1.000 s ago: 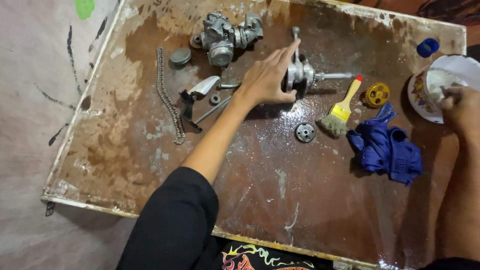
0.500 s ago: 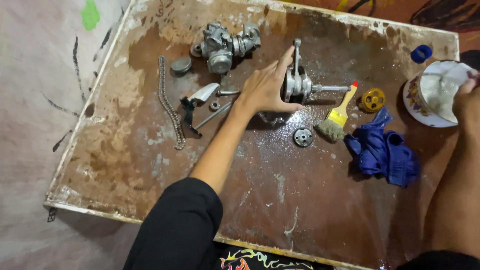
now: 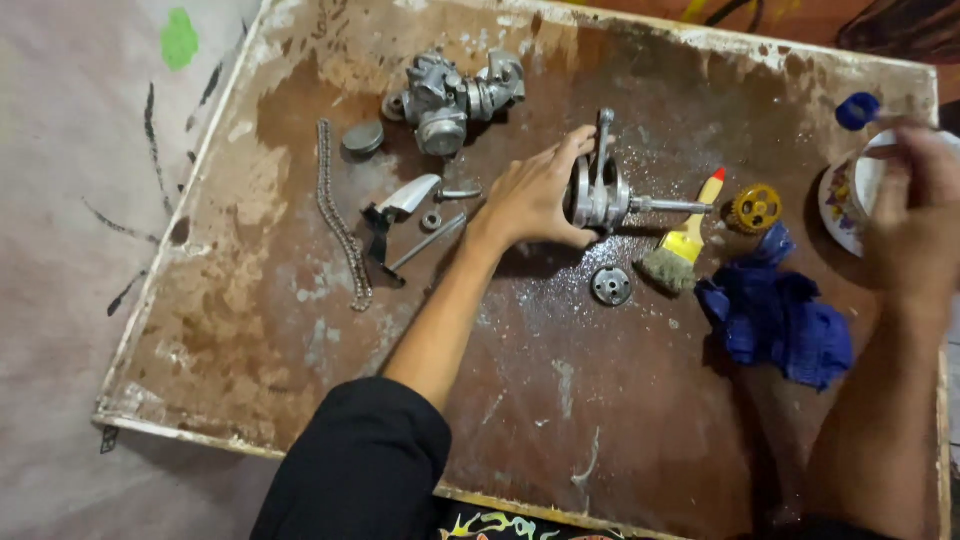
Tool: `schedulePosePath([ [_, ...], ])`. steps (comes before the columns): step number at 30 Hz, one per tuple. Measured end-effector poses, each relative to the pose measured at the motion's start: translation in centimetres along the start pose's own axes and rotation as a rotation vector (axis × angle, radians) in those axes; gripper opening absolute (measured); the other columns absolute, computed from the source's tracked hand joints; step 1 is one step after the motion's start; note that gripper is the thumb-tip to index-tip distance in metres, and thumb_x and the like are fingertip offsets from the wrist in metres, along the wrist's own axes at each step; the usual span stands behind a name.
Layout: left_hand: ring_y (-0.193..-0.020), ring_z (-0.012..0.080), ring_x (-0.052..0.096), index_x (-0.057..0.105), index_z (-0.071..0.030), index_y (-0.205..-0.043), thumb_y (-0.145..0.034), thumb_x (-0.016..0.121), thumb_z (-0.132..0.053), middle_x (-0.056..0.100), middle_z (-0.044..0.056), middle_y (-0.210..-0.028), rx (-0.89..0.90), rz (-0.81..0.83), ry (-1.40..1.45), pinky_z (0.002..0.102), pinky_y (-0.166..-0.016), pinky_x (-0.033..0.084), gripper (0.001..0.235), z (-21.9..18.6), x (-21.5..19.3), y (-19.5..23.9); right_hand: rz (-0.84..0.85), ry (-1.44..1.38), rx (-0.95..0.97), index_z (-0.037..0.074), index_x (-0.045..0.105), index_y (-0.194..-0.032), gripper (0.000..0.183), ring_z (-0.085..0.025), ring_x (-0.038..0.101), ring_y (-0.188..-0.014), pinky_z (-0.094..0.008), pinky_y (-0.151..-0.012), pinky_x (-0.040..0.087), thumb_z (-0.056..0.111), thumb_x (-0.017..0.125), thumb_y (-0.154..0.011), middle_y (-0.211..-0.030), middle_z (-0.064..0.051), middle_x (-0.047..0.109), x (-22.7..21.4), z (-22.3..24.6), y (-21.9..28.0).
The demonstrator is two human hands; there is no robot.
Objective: Cleaning and inspecting various motorcycle engine components including a crankshaft and carburetor.
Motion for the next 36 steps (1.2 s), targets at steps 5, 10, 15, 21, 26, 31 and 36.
schedulePosePath([
  [5,-0.131,0.0352,0.058,0.025,-0.007,-0.156,-0.04,0.096,-0.054,0.052,0.014,-0.15,0.04,-0.042,-0.016,0.049,-0.105,0.051,0.144,0.7,0.3,-0.3,0.386,0.016,-0.364,0.014,0.065,-0.133,0.037,-0.023,0.062,-0.128,-0.041,-0.112,0.051,-0.002,0.06,-0.1,-0.144,-0.006,0.064,2.7,19.8,-1.1],
  [10,-0.122,0.0311,0.064,0.031,-0.013,-0.156,-0.044,0.092,-0.044,0.051,0.013,-0.153,-0.018,0.019,0.016,0.041,-0.089,0.062,0.131,-0.3,-0.4,0.1,0.48,0.187,-0.747,0.008,0.052,-0.15,0.058,-0.03,0.035,-0.151,-0.054,-0.125,0.027,0.009,0.059,-0.093,-0.161,-0.012,0.04,6.8,19.5,-3.3],
  [15,-0.122,0.0301,0.065,0.033,-0.014,-0.154,-0.043,0.092,-0.044,0.056,0.01,-0.147,-0.007,0.025,0.021,0.041,-0.091,0.062,0.129,-0.6,-0.6,0.3,0.375,0.126,-0.447,0.006,0.049,-0.156,0.055,-0.036,0.045,-0.145,-0.05,-0.118,0.037,-0.003,0.046,-0.102,-0.158,-0.018,0.046,7.2,20.0,-3.8],
  [21,-0.13,0.0346,0.055,0.03,-0.008,-0.153,-0.043,0.097,-0.051,0.047,0.016,-0.151,0.052,0.033,-0.092,0.05,-0.096,0.056,0.135,1.3,1.1,-1.1,0.315,-0.143,-0.099,0.0,0.057,-0.145,0.046,-0.035,0.06,-0.1,-0.045,-0.087,0.054,0.002,0.054,-0.1,-0.114,-0.02,0.057,7.0,23.4,-2.1],
  [26,-0.135,0.03,0.056,0.033,-0.016,-0.157,-0.051,0.091,-0.046,0.048,0.008,-0.155,-0.008,0.167,-0.13,0.048,-0.105,0.055,0.125,-0.9,-1.3,-0.2,0.177,-0.036,-0.356,-0.007,0.062,-0.138,0.043,-0.034,0.054,-0.101,-0.046,-0.087,0.05,0.006,0.07,-0.097,-0.108,-0.02,0.055,8.1,24.3,1.7],
  [31,-0.138,0.0362,0.049,0.03,-0.007,-0.154,-0.042,0.098,-0.055,0.039,0.017,-0.157,0.033,0.126,-0.145,0.05,-0.109,0.049,0.139,-0.1,0.3,-0.1,0.18,0.129,-0.317,-0.004,0.061,-0.141,0.057,-0.035,0.051,-0.103,-0.049,-0.089,0.046,0.002,0.068,-0.085,-0.112,-0.019,0.053,8.2,25.0,4.4],
  [36,-0.136,0.0346,0.053,0.033,-0.012,-0.155,-0.053,0.094,-0.056,0.044,0.013,-0.155,-0.053,0.171,-0.115,0.052,-0.108,0.049,0.128,-0.2,-0.1,-0.3,0.106,0.174,-0.262,-0.004,0.057,-0.142,0.063,-0.043,0.048,-0.119,-0.054,-0.101,0.042,0.009,0.069,-0.081,-0.13,-0.027,0.049,8.8,26.8,2.4],
])
Point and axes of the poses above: each hand's wrist, its own y-axis away from the middle knuckle, its own x-axis out of the palm, z = x × y, the point moved 1 cm from there along -y, towards the middle knuckle
